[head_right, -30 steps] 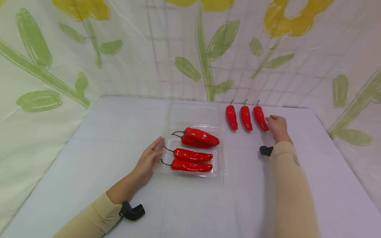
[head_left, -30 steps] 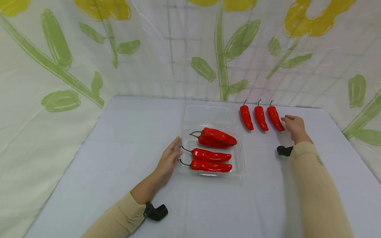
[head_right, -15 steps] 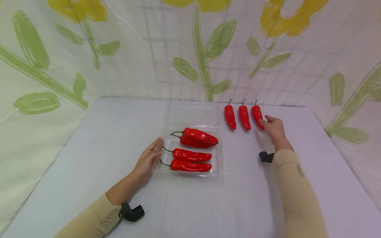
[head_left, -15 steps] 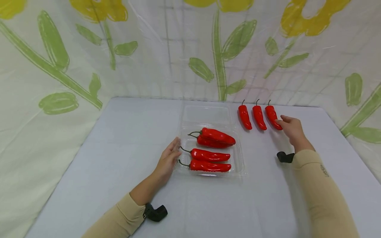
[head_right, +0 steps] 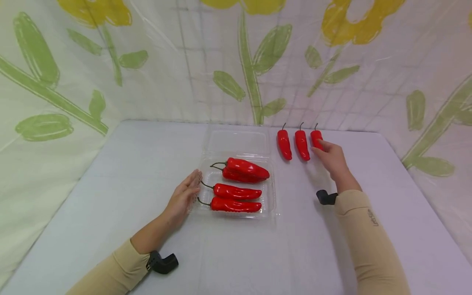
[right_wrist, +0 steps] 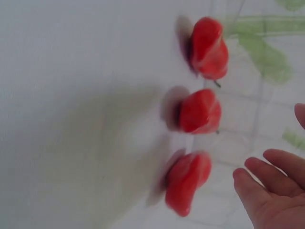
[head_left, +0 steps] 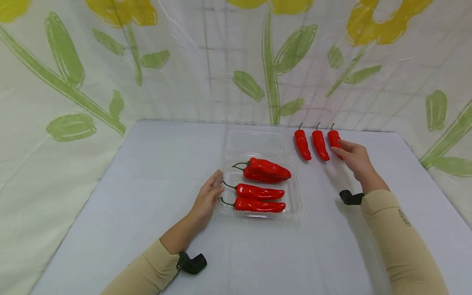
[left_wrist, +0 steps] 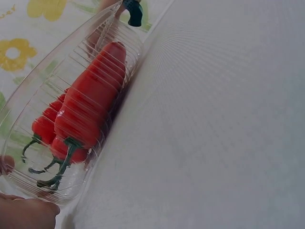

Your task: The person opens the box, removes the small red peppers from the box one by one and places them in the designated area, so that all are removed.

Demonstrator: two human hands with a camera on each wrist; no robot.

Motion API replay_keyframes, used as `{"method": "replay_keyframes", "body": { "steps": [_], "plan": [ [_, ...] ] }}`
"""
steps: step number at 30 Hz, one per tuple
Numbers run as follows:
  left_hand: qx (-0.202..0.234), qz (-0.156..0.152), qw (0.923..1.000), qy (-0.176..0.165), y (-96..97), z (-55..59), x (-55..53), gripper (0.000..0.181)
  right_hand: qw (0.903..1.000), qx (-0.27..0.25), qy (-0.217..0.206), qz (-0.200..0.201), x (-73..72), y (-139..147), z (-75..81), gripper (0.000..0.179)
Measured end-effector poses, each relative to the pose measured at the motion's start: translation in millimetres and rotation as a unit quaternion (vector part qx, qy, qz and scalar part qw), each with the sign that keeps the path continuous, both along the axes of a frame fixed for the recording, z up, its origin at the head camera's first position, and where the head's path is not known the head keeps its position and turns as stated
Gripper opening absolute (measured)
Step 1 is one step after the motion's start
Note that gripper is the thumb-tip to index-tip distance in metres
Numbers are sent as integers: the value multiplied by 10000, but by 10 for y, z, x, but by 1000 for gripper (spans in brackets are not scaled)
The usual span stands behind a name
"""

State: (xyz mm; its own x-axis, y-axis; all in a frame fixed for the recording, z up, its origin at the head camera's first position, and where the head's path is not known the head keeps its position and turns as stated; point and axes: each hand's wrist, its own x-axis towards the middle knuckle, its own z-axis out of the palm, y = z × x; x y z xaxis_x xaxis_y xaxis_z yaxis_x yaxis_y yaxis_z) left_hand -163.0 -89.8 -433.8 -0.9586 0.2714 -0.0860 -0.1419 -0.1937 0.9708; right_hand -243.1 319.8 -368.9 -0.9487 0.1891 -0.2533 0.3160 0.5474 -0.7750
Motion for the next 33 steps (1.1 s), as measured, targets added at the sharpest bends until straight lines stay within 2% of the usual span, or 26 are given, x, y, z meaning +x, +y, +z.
{"method": "replay_keyframes", "body": {
  "steps": [11,23,33],
  "plan": [
    [34,-59,10000,21,-2,9,-7,58,9948,366,259,910,57,-279,145,68],
    [111,-28,9999,31,15,7,-8,59,9840,380,308,1715,83,-551,243,60],
    [93,-18,10000,33,5,-8,-16,59,9683,584,415,2391,55,-875,300,52]
  ]
}}
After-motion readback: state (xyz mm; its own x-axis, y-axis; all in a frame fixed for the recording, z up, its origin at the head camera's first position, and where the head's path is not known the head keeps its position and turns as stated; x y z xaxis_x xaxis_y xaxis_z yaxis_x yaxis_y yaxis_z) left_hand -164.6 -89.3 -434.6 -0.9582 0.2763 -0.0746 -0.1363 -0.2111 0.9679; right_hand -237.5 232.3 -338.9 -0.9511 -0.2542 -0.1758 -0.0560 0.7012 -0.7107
